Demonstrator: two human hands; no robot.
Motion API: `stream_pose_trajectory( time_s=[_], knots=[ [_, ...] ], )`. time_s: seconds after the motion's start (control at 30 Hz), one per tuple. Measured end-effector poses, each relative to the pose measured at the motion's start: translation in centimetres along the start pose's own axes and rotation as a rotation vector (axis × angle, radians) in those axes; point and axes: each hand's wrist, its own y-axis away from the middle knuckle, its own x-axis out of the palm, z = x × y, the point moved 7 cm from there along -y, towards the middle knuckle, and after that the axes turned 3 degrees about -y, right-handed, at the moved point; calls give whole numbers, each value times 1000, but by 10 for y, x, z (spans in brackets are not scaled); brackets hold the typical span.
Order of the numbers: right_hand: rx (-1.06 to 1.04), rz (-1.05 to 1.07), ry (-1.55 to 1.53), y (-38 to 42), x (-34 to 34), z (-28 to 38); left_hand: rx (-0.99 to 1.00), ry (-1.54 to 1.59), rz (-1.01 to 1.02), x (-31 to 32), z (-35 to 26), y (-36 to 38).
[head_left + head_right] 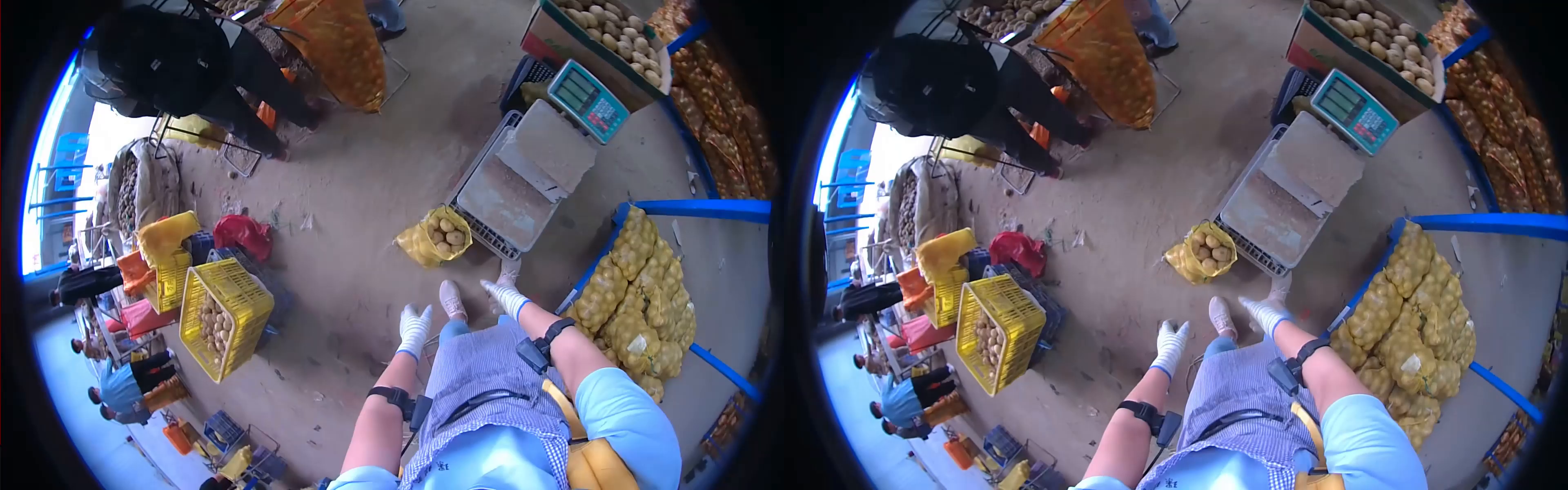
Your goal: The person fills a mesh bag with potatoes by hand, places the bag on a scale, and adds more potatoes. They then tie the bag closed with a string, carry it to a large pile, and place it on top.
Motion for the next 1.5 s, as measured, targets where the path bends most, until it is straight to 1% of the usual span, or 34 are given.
stream_pose_trajectory(
  time_s=[0.03,0.1,0.17,0.23,0.27,0.33,0.37,0.4,0.43,0.47,0.5,0.53,0.57,0.6,0.63,0.7,0.73,0.77,0.8,0.83,0.87,0.9,0.93,0.97,1.0,1.03,1.07,1.1,1.23,1.3,1.37,1.43,1.47,1.5],
  knots=[
    [13,10,12,-22,4,9,33,-116,-72,-7,-21,-17],
    [26,-31,-97,-63,14,38,130,-182,-135,-25,-76,-55],
    [63,-77,-226,-102,31,56,242,-336,-224,-27,-129,-107],
    [130,-141,-359,-138,44,50,291,-452,-253,-16,-172,-163],
    [174,-145,-363,-152,49,46,345,-505,-271,-8,-191,-186],
    [121,-146,-320,-181,56,52,440,-643,-280,11,-219,-221],
    [146,-152,-327,-184,60,55,480,-729,-273,24,-228,-236],
    [156,-147,-342,-183,64,62,481,-734,-252,35,-230,-248],
    [165,-141,-356,-196,66,54,424,-813,-195,47,-226,-259],
    [14,-94,-331,-228,78,46,366,-896,-137,54,-220,-266],
    [34,-93,-339,-237,83,29,365,-908,-118,56,-212,-273],
    [40,-42,-239,-237,91,17,225,-994,90,61,-187,-281],
    [34,10,-140,-235,98,10,81,-1069,289,61,-165,-284],
    [92,-9,-78,-172,76,38,106,-1073,222,54,-145,-282],
    [78,-7,-86,-168,78,31,135,-1075,148,44,-128,-271],
    [-99,41,-132,-175,87,17,53,-1034,173,25,-121,-236],
    [-237,39,48,-122,71,50,68,-933,162,16,-112,-228],
    [-255,-27,160,-136,86,26,80,-826,155,5,-102,-219],
    [-213,87,157,-92,87,41,27,-619,203,-12,-92,-203],
    [-327,-15,293,-62,82,48,-24,-411,249,-28,-84,-186],
    [-323,57,171,-53,88,36,-70,-142,239,-39,-62,-173],
    [-389,114,57,-41,85,28,-114,125,232,-46,-43,-160],
    [-286,214,-38,-4,65,36,-98,238,235,-59,-58,-128],
    [-183,320,-122,49,41,52,-85,358,230,-74,-82,-89],
    [-260,341,-129,74,23,58,-85,367,210,-86,-98,-59],
    [-337,362,-137,98,7,62,-18,483,222,-95,-118,-31],
    [-354,398,-193,126,-7,68,62,599,230,-105,-142,-8],
    [-373,439,-243,153,-20,74,77,612,199,-115,-162,15],
    [-510,485,-197,244,-70,94,114,712,97,-142,-221,94],
    [-637,502,-159,280,-91,94,116,742,79,-146,-239,122],
    [-666,502,-187,301,-113,88,183,778,77,-142,-262,144],
    [-759,409,-61,305,-139,85,292,803,63,-142,-296,159],
    [-727,391,-6,310,-151,90,329,805,70,-140,-314,162],
    [-758,373,-8,320,-162,99,367,861,79,-139,-332,165]
  ],
)
